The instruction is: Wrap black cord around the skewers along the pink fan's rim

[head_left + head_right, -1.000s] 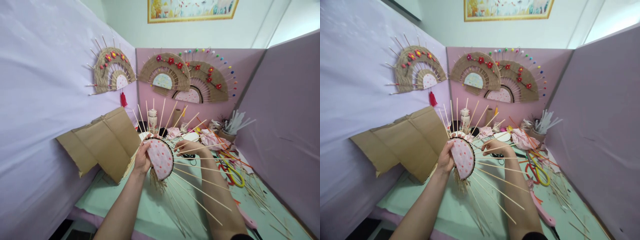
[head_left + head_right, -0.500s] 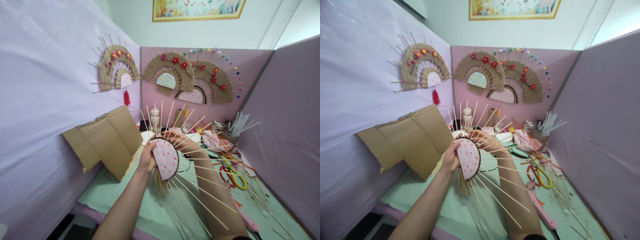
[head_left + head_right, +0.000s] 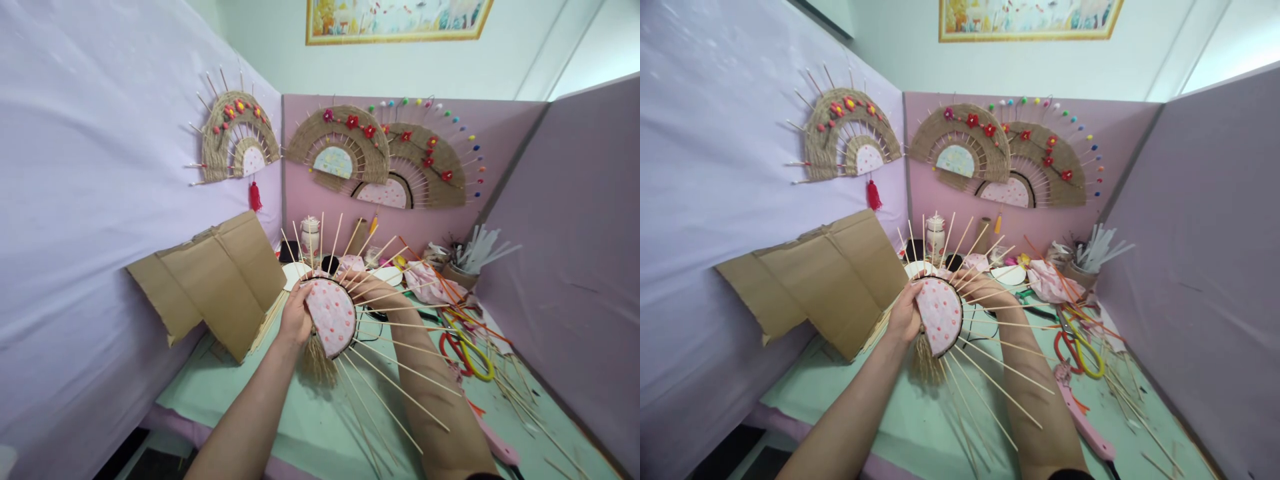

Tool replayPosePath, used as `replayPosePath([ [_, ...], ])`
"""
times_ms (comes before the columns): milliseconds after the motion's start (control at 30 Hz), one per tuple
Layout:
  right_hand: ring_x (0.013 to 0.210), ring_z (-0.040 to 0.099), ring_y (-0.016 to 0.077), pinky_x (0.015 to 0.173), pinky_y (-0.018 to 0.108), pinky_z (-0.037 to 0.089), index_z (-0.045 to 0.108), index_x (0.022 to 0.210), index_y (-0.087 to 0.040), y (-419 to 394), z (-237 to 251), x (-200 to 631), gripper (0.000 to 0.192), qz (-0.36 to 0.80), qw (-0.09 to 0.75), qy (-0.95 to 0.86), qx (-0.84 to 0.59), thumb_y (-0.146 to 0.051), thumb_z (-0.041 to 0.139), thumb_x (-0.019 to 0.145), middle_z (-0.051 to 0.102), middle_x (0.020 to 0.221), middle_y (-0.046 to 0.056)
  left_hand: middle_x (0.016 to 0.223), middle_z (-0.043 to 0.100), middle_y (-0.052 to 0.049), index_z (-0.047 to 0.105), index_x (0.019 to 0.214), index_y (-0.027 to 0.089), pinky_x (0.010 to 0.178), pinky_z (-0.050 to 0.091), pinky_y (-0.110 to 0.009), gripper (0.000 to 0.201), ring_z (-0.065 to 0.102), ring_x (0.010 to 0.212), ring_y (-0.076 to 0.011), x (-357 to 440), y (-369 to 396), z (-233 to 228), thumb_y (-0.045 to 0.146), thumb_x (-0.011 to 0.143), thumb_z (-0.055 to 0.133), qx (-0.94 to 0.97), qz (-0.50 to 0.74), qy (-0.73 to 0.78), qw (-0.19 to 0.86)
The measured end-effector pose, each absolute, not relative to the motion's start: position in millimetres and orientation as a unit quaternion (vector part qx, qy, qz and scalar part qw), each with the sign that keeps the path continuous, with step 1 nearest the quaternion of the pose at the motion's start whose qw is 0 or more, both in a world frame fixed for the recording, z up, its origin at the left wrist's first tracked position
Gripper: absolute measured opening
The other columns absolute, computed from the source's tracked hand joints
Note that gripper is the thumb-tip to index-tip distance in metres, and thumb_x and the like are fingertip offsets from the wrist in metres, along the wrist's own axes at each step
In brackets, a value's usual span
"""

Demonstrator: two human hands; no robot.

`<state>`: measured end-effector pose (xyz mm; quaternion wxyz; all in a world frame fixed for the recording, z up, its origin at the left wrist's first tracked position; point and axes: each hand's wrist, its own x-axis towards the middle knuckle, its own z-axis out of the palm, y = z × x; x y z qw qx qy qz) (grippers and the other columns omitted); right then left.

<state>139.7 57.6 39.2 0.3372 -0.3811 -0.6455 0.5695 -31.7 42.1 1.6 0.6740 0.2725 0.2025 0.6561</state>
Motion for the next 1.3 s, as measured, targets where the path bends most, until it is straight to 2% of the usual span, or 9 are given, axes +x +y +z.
replayPosePath([
  [100,0.045,0.026,0.0043,0.042,0.018,0.020,0.053,0.080,-0.016,56,39,141,0.031,0.560,0.317,-0.653,-0.400,-0.046,0.060,0.074,0.038,0.055,-0.007,0.079,0.066,0.001,0.056,0.104,0.020,0.077,0.044,-0.026,0.037,0.061,0.074,-0.0122,-30,42,-1,0.020,0.068,0.064,0.283,0.627,0.219,0.692],
  [200,0.044,0.023,0.0042,0.040,0.018,0.017,0.052,0.076,-0.016,52,42,141,0.032,0.544,0.279,-0.680,-0.405,-0.047,0.058,0.074,0.033,0.053,-0.007,0.077,0.065,0.001,0.057,0.094,0.019,0.075,0.045,-0.026,0.024,0.061,0.071,-0.0123,-26,40,-5,0.022,0.071,0.063,0.281,0.584,0.250,0.719],
  [333,0.045,0.025,0.0042,0.040,0.017,0.018,0.054,0.078,-0.016,46,46,142,0.032,0.514,0.253,-0.708,-0.413,-0.047,0.059,0.073,0.036,0.056,-0.006,0.068,0.065,-0.002,0.057,0.081,0.015,0.066,0.046,-0.026,0.012,0.060,0.059,-0.0134,-23,37,-8,0.025,0.076,0.057,0.278,0.501,0.307,0.760],
  [467,0.045,0.024,0.0037,0.039,0.017,0.017,0.054,0.080,-0.016,44,50,147,0.033,0.505,0.246,-0.716,-0.414,-0.048,0.060,0.072,0.036,0.056,-0.006,0.069,0.066,-0.004,0.058,0.081,0.013,0.062,0.046,-0.026,0.013,0.062,0.059,-0.0146,-28,33,-2,0.025,0.076,0.057,0.285,0.442,0.303,0.795],
  [567,0.044,0.023,0.0032,0.039,0.017,0.016,0.053,0.081,-0.015,43,53,153,0.034,0.518,0.250,-0.716,-0.396,-0.047,0.061,0.071,0.035,0.055,-0.007,0.076,0.067,-0.003,0.059,0.090,0.015,0.060,0.046,-0.024,0.026,0.062,0.062,-0.0141,-34,28,2,0.016,0.065,0.067,0.345,0.398,0.252,0.812],
  [667,0.044,0.024,0.0031,0.040,0.017,0.018,0.054,0.082,-0.015,42,56,158,0.034,0.523,0.272,-0.713,-0.380,-0.046,0.062,0.071,0.039,0.057,-0.006,0.084,0.068,-0.006,0.059,0.094,0.014,0.063,0.046,-0.025,0.039,0.063,0.067,-0.0156,-36,25,3,0.011,0.057,0.072,0.400,0.408,0.209,0.794],
  [767,0.045,0.027,0.0035,0.040,0.018,0.018,0.055,0.083,-0.015,39,59,158,0.032,0.521,0.299,-0.707,-0.373,-0.043,0.063,0.071,0.042,0.058,-0.006,0.085,0.068,-0.008,0.060,0.092,0.013,0.067,0.047,-0.027,0.038,0.063,0.070,-0.0167,-36,23,2,0.014,0.057,0.074,0.403,0.433,0.193,0.783],
  [1033,0.043,0.028,0.0034,0.040,0.018,0.018,0.058,0.086,-0.015,30,70,158,0.025,0.504,0.341,-0.701,-0.372,-0.038,0.061,0.075,0.042,0.058,-0.005,0.073,0.066,-0.004,0.063,0.081,0.013,0.066,0.048,-0.028,0.030,0.062,0.064,-0.0153,-40,22,4,0.016,0.054,0.075,0.388,0.493,0.175,0.759],
  [1300,0.054,0.045,0.0077,0.048,0.020,0.031,0.064,0.075,-0.011,21,77,171,0.023,0.482,0.267,-0.758,-0.349,-0.034,0.065,0.072,0.059,0.068,0.003,0.077,0.066,-0.004,0.062,0.084,0.014,0.065,0.048,-0.029,0.032,0.061,0.067,-0.0163,-43,15,10,0.013,0.053,0.073,0.419,0.530,0.148,0.722],
])
